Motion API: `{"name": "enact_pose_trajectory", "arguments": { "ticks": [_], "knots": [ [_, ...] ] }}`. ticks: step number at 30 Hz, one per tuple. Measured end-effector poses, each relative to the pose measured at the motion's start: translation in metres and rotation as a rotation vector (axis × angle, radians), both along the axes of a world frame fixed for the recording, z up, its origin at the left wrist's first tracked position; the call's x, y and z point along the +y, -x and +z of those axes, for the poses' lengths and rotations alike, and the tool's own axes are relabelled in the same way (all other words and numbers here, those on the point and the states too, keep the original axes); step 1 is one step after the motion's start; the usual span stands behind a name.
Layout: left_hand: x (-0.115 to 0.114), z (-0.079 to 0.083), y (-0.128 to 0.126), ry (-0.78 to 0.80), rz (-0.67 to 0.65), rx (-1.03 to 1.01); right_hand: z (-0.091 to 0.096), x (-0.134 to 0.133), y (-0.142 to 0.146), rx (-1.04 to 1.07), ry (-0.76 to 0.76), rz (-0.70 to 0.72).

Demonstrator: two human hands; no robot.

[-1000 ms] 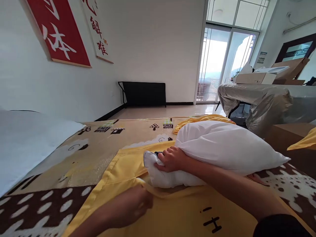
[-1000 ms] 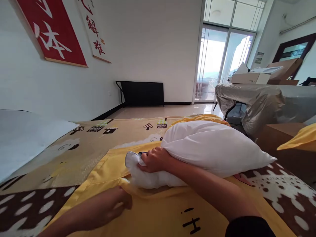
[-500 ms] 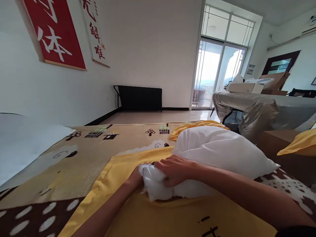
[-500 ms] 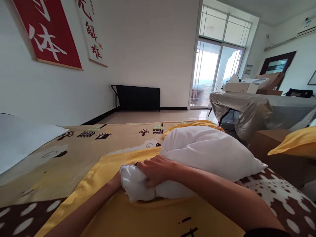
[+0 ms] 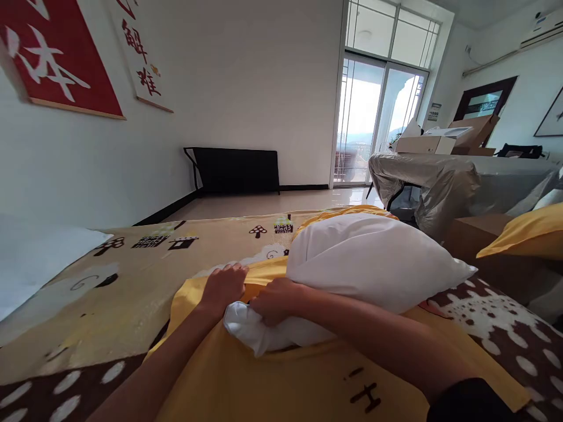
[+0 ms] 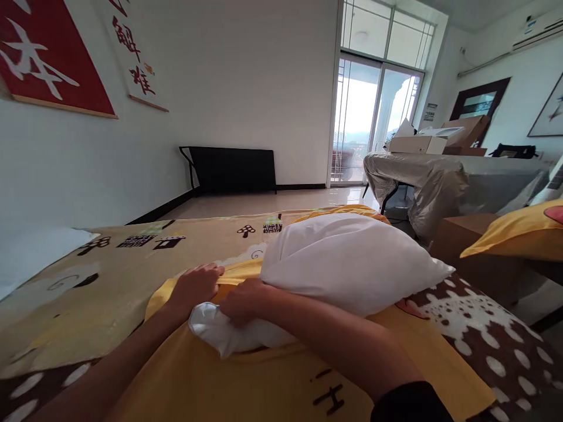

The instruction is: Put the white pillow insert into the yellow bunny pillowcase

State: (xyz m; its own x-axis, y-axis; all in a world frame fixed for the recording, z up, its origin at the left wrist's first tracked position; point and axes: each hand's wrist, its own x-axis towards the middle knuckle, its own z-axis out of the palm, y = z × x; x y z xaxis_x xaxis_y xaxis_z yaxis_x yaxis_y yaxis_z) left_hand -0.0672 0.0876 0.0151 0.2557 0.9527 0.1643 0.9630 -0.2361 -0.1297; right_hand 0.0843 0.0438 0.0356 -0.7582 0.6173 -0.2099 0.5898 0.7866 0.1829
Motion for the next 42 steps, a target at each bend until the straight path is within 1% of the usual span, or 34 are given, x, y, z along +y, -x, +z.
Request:
{"name": "enact_pose_trajectory", "arguments": {
  "ticks": [3,6,8,9,12,15,17,19,21,24,26,28,29,32,34,35,37,39,40,42],
  "knots": [
    [-0.024,-0.006,0.021,0.061,0.057,0.054,0.002,0.017,0.005,0.001,0.005,-0.046],
    [-0.042,-0.013,0.037,0.195,0.133,0.063,0.001,0.027,0.011,0.009,0.015,-0.084],
    [-0.048,-0.011,0.041,0.261,0.185,0.048,-0.002,0.029,0.015,0.014,0.013,-0.101],
    [-0.049,-0.006,0.041,0.265,0.203,0.033,-0.003,0.028,0.017,0.019,0.005,-0.11],
    [-0.047,0.017,0.028,0.181,0.226,-0.025,-0.012,0.018,0.02,0.073,-0.042,-0.139],
    [-0.047,0.037,0.0,0.07,0.238,-0.066,-0.023,0.001,0.021,0.123,-0.071,-0.14],
    [-0.052,0.044,-0.022,0.02,0.217,-0.082,-0.024,-0.009,0.018,0.16,-0.093,-0.104],
    [-0.061,0.048,-0.038,-0.004,0.179,-0.099,-0.017,-0.014,0.012,0.203,-0.097,-0.07],
    [-0.069,0.054,-0.044,-0.024,0.158,-0.121,-0.001,-0.012,0.004,0.252,-0.085,-0.084],
    [-0.075,0.069,-0.039,-0.058,0.141,-0.158,0.026,-0.005,-0.004,0.349,-0.108,-0.196],
    [-0.072,0.079,-0.034,-0.08,0.121,-0.183,0.031,-0.003,-0.003,0.407,-0.164,-0.251],
    [-0.068,0.082,-0.036,-0.098,0.1,-0.198,0.024,-0.004,0.003,0.382,-0.201,-0.25],
    [-0.066,0.081,-0.039,-0.101,0.088,-0.198,0.018,-0.004,0.006,0.345,-0.205,-0.209],
    [-0.065,0.072,-0.051,-0.082,0.039,-0.183,-0.001,-0.001,0.012,0.241,-0.179,-0.044],
    [-0.066,0.066,-0.054,-0.07,0.021,-0.181,-0.004,0.004,0.012,0.228,-0.172,-0.004],
    [-0.066,0.064,-0.053,-0.065,0.022,-0.185,-0.003,0.006,0.01,0.232,-0.176,-0.016],
    [-0.063,0.063,-0.044,-0.051,0.041,-0.198,0.006,0.007,0.005,0.234,-0.186,-0.007],
    [-0.059,0.063,-0.033,-0.025,0.065,-0.212,0.023,0.004,-0.004,0.238,-0.162,0.069],
    [-0.058,0.063,-0.028,-0.009,0.07,-0.217,0.035,0.002,-0.01,0.232,-0.107,0.124],
    [-0.058,0.061,-0.021,0.02,0.078,-0.222,0.063,0.005,-0.029,0.244,0.078,0.206]
  ]
}}
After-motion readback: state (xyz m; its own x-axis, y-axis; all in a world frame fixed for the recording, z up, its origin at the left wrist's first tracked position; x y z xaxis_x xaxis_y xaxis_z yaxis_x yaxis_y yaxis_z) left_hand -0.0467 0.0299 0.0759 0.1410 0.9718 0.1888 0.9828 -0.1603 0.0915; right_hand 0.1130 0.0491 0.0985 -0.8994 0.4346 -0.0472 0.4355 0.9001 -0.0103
